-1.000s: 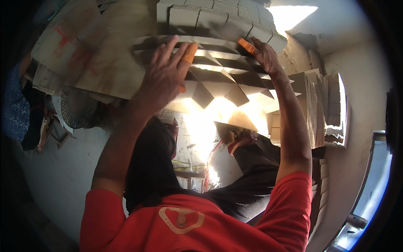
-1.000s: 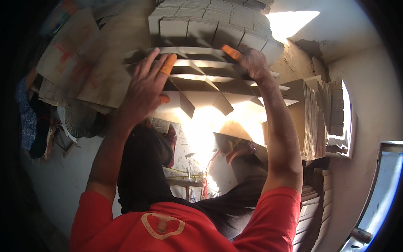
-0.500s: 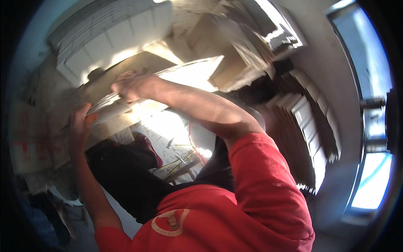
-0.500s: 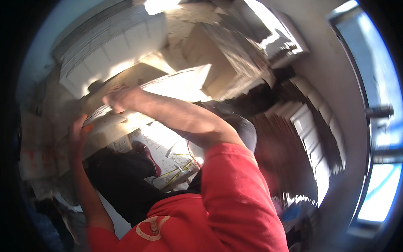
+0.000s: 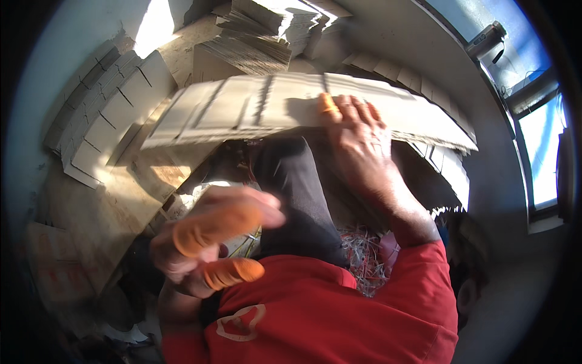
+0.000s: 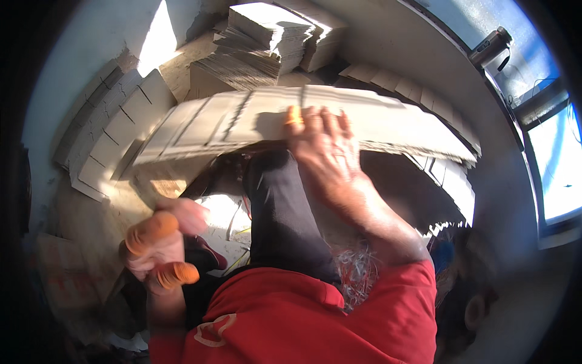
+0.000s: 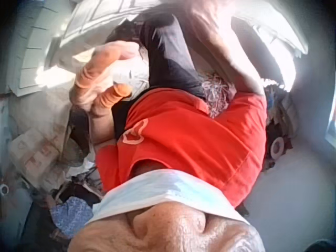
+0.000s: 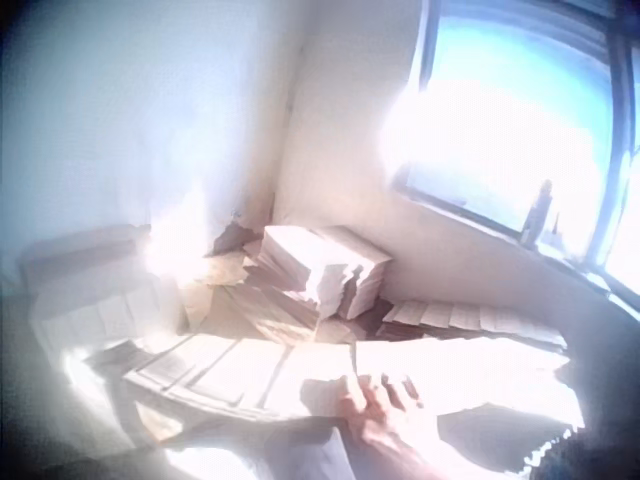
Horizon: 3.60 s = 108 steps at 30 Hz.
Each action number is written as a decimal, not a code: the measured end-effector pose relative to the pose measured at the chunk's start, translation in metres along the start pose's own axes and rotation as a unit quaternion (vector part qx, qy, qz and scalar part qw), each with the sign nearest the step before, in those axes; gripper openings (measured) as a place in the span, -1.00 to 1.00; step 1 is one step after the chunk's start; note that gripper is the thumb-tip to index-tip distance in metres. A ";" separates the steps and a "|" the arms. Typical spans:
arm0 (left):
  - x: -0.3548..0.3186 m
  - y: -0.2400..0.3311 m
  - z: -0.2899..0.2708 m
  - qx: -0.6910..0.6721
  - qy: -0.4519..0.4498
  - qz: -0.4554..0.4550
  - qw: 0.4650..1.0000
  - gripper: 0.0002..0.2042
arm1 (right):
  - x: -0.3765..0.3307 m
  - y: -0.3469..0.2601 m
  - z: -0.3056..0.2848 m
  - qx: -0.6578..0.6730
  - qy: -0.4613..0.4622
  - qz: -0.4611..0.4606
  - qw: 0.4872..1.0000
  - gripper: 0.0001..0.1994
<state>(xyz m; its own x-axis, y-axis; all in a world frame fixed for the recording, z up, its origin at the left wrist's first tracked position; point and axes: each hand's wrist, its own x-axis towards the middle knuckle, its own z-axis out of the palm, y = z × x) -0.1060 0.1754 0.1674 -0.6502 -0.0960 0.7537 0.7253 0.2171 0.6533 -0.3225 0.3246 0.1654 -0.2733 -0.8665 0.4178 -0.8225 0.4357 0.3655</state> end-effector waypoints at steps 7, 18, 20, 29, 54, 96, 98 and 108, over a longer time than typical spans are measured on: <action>0.066 -0.002 0.136 -0.696 -0.122 -0.062 0.705 -0.69 | -0.193 0.214 0.111 -0.172 -0.028 0.324 0.930 -0.53; 0.093 0.010 0.195 -0.872 -0.031 -0.034 0.488 -0.43 | -0.289 0.302 0.199 -0.182 -0.183 0.396 0.881 -0.56; 0.096 0.010 0.196 -0.873 -0.024 -0.032 0.486 -0.38 | -0.302 0.318 0.206 -0.180 -0.193 0.384 0.885 -0.55; 0.097 0.017 0.177 -0.867 -0.011 -0.033 0.497 -0.40 | -0.286 0.358 0.184 -0.015 -0.304 0.312 0.900 -0.44; 0.088 0.034 0.108 -0.830 0.032 0.146 0.538 -0.26 | 0.138 -0.016 0.173 0.171 0.058 -0.061 0.982 -0.48; -0.043 -0.269 -0.392 0.759 0.099 -0.347 0.542 -0.55 | 0.245 -0.155 0.198 0.612 0.170 0.091 0.767 -0.56; -0.044 -0.273 -0.401 0.770 0.073 -0.349 0.530 -0.64 | 0.246 -0.157 0.199 0.631 0.170 0.089 0.752 -0.56; -0.048 -0.259 -0.384 0.752 0.084 -0.203 0.621 -0.81 | 0.248 -0.159 0.202 0.553 0.235 0.022 0.799 -0.52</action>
<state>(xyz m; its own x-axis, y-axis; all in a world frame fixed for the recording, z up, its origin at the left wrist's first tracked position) -0.1761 -0.2496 -0.0105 -0.5859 -0.5125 0.6277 -0.6052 0.7919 0.0816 -0.3606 -0.0086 0.0429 -0.3109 -0.5561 0.7707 -0.8256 -0.2437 -0.5089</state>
